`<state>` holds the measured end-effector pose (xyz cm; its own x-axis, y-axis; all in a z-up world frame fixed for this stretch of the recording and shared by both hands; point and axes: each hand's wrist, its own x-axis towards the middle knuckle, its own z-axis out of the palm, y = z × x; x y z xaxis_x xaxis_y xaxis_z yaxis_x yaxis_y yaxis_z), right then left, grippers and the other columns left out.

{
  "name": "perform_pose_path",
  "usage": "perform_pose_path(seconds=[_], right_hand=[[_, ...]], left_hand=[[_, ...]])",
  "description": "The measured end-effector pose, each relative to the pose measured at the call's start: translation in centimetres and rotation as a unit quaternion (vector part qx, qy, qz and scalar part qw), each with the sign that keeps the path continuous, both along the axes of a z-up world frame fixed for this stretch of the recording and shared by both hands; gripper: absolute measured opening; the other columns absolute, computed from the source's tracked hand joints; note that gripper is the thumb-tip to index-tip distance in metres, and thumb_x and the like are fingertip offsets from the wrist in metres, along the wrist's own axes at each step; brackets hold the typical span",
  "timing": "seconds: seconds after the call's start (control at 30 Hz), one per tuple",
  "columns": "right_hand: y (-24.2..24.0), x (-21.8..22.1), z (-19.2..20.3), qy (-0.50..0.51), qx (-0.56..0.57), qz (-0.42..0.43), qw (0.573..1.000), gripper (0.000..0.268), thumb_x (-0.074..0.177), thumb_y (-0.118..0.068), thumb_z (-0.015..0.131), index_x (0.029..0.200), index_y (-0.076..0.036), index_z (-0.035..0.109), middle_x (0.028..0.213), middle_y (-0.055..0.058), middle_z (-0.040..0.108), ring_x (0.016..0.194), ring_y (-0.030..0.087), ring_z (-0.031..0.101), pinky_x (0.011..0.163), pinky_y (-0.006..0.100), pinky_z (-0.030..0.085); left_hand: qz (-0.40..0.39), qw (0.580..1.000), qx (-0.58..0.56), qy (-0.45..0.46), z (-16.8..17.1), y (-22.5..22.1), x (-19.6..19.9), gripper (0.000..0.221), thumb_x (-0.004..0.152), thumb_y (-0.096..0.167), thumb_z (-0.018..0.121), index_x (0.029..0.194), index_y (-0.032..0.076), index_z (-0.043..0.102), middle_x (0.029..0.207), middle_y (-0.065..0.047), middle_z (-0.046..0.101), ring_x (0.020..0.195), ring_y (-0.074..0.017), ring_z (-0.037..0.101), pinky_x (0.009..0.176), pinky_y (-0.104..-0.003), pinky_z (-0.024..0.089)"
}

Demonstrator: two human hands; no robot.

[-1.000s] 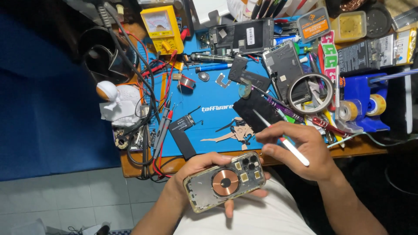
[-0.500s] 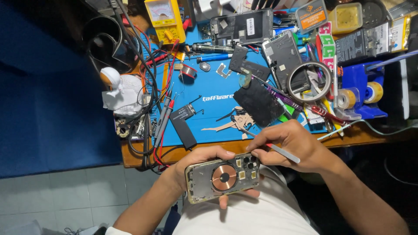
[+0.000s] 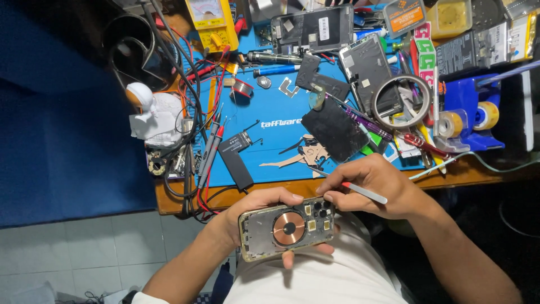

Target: Disassembling internal components of a smartphone using a prying tool on a repair bench.

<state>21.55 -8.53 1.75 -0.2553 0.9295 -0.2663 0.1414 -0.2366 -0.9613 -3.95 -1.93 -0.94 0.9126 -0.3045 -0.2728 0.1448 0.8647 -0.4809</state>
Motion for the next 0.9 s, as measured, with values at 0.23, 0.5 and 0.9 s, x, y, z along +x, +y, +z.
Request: perform_pose_path(seconds=[0.23, 0.5, 0.9], right_hand=[[0.7, 0.2, 0.7, 0.185, 0.016, -0.108, 0.977, 0.049, 0.082, 0.001, 0.077, 0.130, 0.006, 0.065, 0.115, 0.020, 0.075, 0.080, 0.024, 0.073, 0.067, 0.032, 0.068], [-2.0, -0.1, -2.5, 0.086, 0.172, -0.366, 0.910, 0.029, 0.099, -0.004, 0.057, 0.125, 0.008, 0.061, 0.117, 0.027, 0.072, 0.112, 0.038, 0.076, 0.104, 0.045, 0.065], [-2.2, 2.0, -4.9, 0.161, 0.205, -0.252, 0.932, 0.078, 0.101, -0.045, 0.061, 0.157, 0.003, 0.034, 0.139, 0.012, 0.050, 0.119, 0.027, 0.065, 0.112, 0.048, 0.058]], left_hand=[[0.106, 0.994, -0.011, 0.003, 0.4, 1.9, 1.1, 0.051, 0.111, 0.015, 0.043, 0.159, 0.001, 0.037, 0.158, -0.038, 0.037, 0.141, -0.0651, 0.033, 0.076, -0.074, 0.056], [0.374, 0.926, -0.038, -0.030, 2.3, 3.4, 5.3, 0.067, 0.103, 0.010, 0.040, 0.167, 0.025, 0.026, 0.168, -0.034, 0.008, 0.143, -0.0645, 0.015, 0.086, -0.083, 0.048], [0.404, 0.914, 0.000, -0.023, 1.5, 3.5, 7.4, 0.057, 0.113, 0.016, 0.037, 0.169, 0.025, 0.028, 0.166, -0.036, 0.018, 0.149, -0.0587, 0.018, 0.098, -0.077, 0.046]])
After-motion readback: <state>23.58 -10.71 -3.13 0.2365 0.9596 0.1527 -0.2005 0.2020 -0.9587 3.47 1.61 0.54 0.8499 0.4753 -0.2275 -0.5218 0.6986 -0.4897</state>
